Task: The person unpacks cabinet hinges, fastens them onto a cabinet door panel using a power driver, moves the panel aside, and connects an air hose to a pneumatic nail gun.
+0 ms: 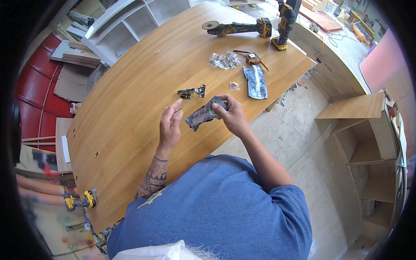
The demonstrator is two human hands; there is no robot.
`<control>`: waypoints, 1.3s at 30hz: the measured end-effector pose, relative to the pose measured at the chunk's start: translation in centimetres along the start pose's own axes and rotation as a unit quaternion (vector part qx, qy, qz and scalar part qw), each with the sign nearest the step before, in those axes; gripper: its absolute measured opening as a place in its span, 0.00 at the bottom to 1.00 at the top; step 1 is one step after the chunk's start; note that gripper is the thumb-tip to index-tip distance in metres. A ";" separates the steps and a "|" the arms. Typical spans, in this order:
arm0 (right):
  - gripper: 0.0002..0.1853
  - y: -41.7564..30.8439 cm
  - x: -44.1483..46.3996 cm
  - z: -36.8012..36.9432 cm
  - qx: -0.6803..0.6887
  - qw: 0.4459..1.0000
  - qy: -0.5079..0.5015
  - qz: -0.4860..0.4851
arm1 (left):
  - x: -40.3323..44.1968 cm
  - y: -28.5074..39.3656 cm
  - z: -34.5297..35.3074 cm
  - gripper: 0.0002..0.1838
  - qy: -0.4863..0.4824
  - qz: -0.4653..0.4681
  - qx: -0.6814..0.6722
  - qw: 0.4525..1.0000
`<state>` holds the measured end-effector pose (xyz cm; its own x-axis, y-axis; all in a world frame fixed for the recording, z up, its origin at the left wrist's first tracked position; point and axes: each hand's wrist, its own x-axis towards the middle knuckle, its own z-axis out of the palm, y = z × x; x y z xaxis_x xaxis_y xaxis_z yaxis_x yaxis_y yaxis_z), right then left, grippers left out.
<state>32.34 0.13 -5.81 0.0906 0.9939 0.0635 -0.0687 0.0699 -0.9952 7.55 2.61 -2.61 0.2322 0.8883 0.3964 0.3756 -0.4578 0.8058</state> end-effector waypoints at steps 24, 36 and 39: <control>0.03 -4.9 -0.8 2.1 -0.304 0.911 0.127 -0.247 | 2.7 6.0 2.1 0.07 -0.037 0.078 0.061 0.994; 0.05 -4.3 -0.2 2.6 -0.329 0.880 0.102 -0.327 | 3.4 5.2 2.8 0.09 -0.053 0.074 0.123 0.988; 0.05 -4.3 -0.3 2.7 -0.358 0.870 0.084 -0.330 | 3.2 4.4 3.2 0.10 -0.059 0.073 0.166 0.982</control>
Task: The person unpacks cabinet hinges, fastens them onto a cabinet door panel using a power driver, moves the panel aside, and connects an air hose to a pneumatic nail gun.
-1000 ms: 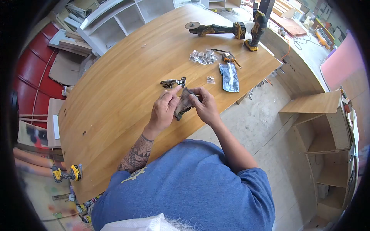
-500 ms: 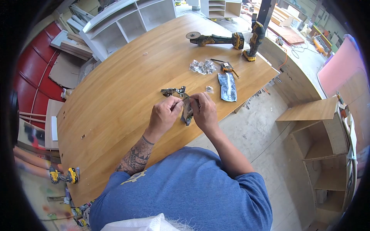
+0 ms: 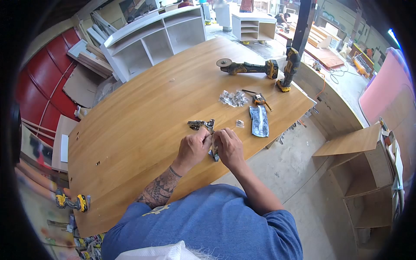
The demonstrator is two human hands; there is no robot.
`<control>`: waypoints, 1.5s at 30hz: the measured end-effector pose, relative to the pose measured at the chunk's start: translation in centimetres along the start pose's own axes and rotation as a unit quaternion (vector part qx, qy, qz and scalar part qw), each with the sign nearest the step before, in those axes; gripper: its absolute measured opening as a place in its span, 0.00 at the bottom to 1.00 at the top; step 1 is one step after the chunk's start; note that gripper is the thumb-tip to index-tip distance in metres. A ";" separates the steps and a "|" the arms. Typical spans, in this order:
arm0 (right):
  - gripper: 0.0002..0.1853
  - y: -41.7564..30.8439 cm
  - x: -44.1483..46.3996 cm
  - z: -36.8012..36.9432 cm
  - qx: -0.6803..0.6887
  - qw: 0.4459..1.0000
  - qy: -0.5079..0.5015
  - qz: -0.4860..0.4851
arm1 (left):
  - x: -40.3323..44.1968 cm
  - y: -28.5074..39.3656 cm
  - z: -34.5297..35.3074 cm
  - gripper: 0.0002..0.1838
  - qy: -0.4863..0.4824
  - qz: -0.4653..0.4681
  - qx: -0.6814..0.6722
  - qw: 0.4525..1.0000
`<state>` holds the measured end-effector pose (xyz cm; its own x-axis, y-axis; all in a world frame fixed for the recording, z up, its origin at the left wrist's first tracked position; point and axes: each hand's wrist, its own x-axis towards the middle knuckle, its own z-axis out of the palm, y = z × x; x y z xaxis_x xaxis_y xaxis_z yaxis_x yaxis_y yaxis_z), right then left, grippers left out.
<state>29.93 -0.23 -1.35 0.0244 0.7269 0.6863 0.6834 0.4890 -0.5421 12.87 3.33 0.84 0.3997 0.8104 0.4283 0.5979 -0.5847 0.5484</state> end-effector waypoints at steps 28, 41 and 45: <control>0.03 2.3 -1.4 -0.5 0.063 0.997 -0.027 0.021 | 1.0 -1.6 1.9 0.13 0.006 0.011 -0.009 1.000; 0.16 2.8 -4.5 4.8 0.367 0.891 0.003 0.266 | -1.7 -1.8 2.0 0.15 -0.007 -0.185 -0.298 0.936; 0.10 1.9 -4.1 4.7 0.371 0.886 0.004 0.276 | -2.1 -1.1 0.9 0.14 -0.014 -0.160 -0.215 0.963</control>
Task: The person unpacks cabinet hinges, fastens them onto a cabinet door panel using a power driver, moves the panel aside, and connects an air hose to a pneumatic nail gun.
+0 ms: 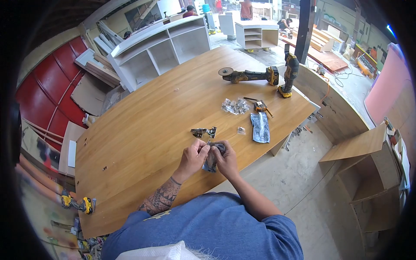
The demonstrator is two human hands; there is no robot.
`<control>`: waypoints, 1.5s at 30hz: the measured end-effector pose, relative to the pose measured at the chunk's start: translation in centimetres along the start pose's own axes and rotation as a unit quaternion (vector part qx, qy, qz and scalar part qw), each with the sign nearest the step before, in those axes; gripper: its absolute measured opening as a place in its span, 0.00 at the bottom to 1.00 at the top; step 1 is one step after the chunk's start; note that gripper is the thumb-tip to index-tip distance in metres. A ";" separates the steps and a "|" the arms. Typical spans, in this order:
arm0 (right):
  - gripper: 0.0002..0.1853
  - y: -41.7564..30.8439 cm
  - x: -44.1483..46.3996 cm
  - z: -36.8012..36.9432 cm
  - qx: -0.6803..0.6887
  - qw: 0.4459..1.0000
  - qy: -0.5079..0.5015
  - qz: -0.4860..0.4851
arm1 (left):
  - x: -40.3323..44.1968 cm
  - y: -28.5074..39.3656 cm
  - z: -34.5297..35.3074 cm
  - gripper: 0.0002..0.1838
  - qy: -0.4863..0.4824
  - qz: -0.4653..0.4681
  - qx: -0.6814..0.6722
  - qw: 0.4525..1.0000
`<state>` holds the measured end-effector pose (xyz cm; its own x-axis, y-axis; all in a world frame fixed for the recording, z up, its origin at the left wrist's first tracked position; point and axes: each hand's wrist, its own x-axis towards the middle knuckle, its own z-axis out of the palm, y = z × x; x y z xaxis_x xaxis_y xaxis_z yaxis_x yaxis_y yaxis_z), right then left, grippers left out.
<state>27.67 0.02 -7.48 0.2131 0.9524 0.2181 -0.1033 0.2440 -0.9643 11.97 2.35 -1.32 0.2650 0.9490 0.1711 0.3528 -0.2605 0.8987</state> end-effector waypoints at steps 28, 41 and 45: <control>0.14 -2.1 2.6 -3.2 0.332 0.926 0.042 0.175 | 5.3 3.9 0.6 0.13 -0.039 0.066 0.044 0.996; 0.20 -0.6 4.3 -3.9 0.049 0.984 0.151 0.081 | 2.1 5.2 -4.0 0.13 -0.191 -0.047 0.029 0.980; 0.20 -1.9 3.7 -1.7 0.025 0.988 0.141 0.059 | 2.6 2.1 -1.9 0.13 -0.119 0.057 -0.050 0.990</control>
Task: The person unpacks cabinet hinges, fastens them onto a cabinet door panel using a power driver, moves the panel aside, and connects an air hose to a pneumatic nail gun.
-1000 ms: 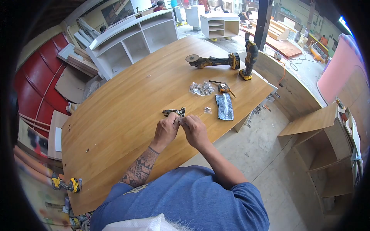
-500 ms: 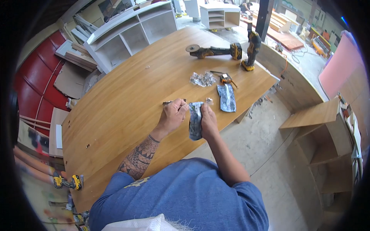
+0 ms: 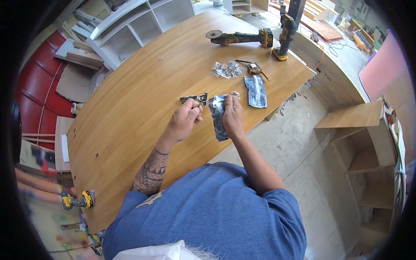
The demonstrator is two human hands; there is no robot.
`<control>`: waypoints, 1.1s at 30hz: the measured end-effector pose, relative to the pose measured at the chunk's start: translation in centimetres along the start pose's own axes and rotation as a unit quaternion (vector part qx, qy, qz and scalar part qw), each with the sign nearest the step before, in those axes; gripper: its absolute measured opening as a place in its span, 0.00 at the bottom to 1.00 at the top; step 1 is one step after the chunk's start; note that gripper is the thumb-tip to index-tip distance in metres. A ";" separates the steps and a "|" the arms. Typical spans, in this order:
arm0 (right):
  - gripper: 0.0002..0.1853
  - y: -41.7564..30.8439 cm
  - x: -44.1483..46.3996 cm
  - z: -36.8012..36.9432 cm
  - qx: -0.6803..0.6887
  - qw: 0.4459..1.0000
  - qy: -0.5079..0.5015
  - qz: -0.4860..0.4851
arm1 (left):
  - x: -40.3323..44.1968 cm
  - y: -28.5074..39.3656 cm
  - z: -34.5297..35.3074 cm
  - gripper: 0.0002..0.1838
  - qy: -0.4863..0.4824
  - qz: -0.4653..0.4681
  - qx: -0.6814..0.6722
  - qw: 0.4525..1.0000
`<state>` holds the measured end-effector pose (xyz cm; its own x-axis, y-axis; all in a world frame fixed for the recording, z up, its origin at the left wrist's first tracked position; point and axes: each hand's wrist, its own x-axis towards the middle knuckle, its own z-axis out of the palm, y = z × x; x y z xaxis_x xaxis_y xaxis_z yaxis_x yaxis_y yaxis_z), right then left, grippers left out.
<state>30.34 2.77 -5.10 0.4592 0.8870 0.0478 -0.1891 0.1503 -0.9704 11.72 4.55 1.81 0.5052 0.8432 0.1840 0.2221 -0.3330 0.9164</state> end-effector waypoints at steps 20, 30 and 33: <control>0.20 -0.8 -2.3 0.1 -0.123 0.991 -0.011 -0.058 | -0.7 -1.2 2.7 0.16 0.029 0.007 0.140 0.990; 0.18 0.1 -2.0 1.2 -0.062 0.997 0.031 -0.022 | -1.1 -0.4 2.9 0.12 -0.012 0.101 0.119 0.988; 0.18 0.0 -2.2 1.7 -0.087 0.996 0.027 -0.017 | -1.2 -0.4 2.3 0.12 -0.040 0.092 0.130 0.986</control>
<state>27.86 1.54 -4.81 0.5098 0.8573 0.0725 -0.0226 0.0975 -0.9950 12.93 2.74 0.38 0.6180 0.7265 0.3003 0.3228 -0.5829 0.7457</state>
